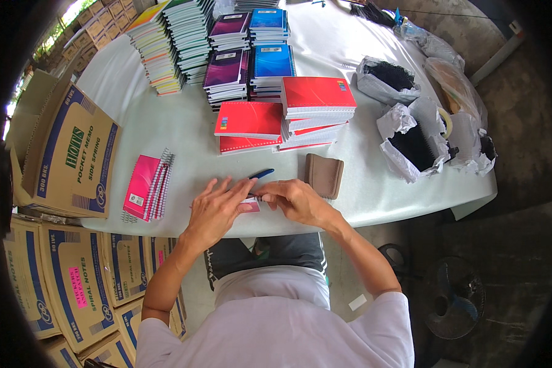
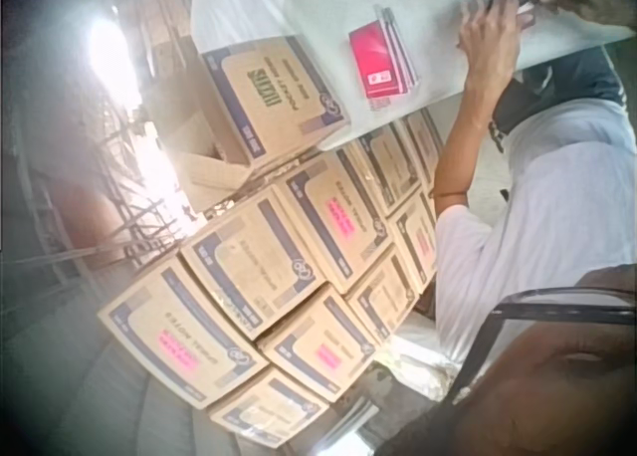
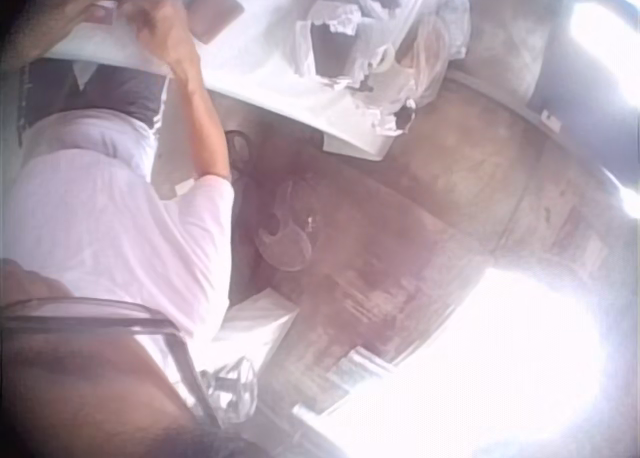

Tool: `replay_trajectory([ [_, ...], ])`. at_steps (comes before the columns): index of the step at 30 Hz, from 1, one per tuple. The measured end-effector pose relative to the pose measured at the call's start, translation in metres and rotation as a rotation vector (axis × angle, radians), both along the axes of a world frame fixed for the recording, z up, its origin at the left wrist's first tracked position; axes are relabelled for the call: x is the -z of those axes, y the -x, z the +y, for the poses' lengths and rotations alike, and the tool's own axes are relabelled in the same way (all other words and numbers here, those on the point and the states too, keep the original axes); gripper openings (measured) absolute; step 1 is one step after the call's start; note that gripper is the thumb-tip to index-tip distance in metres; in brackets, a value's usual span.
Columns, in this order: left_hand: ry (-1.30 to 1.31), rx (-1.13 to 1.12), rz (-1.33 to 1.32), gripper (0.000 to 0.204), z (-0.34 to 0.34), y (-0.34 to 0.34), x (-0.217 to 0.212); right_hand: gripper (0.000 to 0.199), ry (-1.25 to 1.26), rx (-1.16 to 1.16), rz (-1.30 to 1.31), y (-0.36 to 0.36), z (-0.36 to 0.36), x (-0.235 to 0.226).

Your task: The person assembles notebooks by hand. The person takes a stack of paper, threads a wire spiral through the side perforations, and trims the wire using shears.

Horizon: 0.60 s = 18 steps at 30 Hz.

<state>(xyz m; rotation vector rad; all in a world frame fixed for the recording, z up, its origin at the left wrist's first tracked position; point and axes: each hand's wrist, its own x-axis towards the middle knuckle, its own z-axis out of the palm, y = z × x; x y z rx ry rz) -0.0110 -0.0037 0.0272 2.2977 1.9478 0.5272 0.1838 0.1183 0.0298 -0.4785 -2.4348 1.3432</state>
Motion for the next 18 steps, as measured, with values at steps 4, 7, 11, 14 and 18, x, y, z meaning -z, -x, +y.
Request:
replay_trajectory([
  [4, -0.026, -0.008, 0.012, 0.054, -0.001, 0.001, 0.005, 0.006, 0.088, 0.023, 0.031, 0.006, 0.001, -0.01],
  [7, -0.023, -0.008, 0.001, 0.053, 0.0, 0.0, 0.005, 0.005, -0.002, 0.062, 0.102, 0.006, 0.001, -0.007],
  [11, -0.027, -0.004, -0.009, 0.054, 0.0, 0.001, 0.006, 0.007, 0.052, -0.07, 0.008, 0.003, 0.006, 0.002],
  [14, -0.021, 0.0, -0.01, 0.057, 0.0, 0.002, 0.006, 0.01, -0.035, -0.141, -0.028, -0.001, 0.008, 0.0],
  [18, -0.011, -0.026, -0.015, 0.059, 0.0, 0.002, 0.005, 0.016, -0.116, 0.054, -0.006, -0.005, -0.003, -0.001],
])
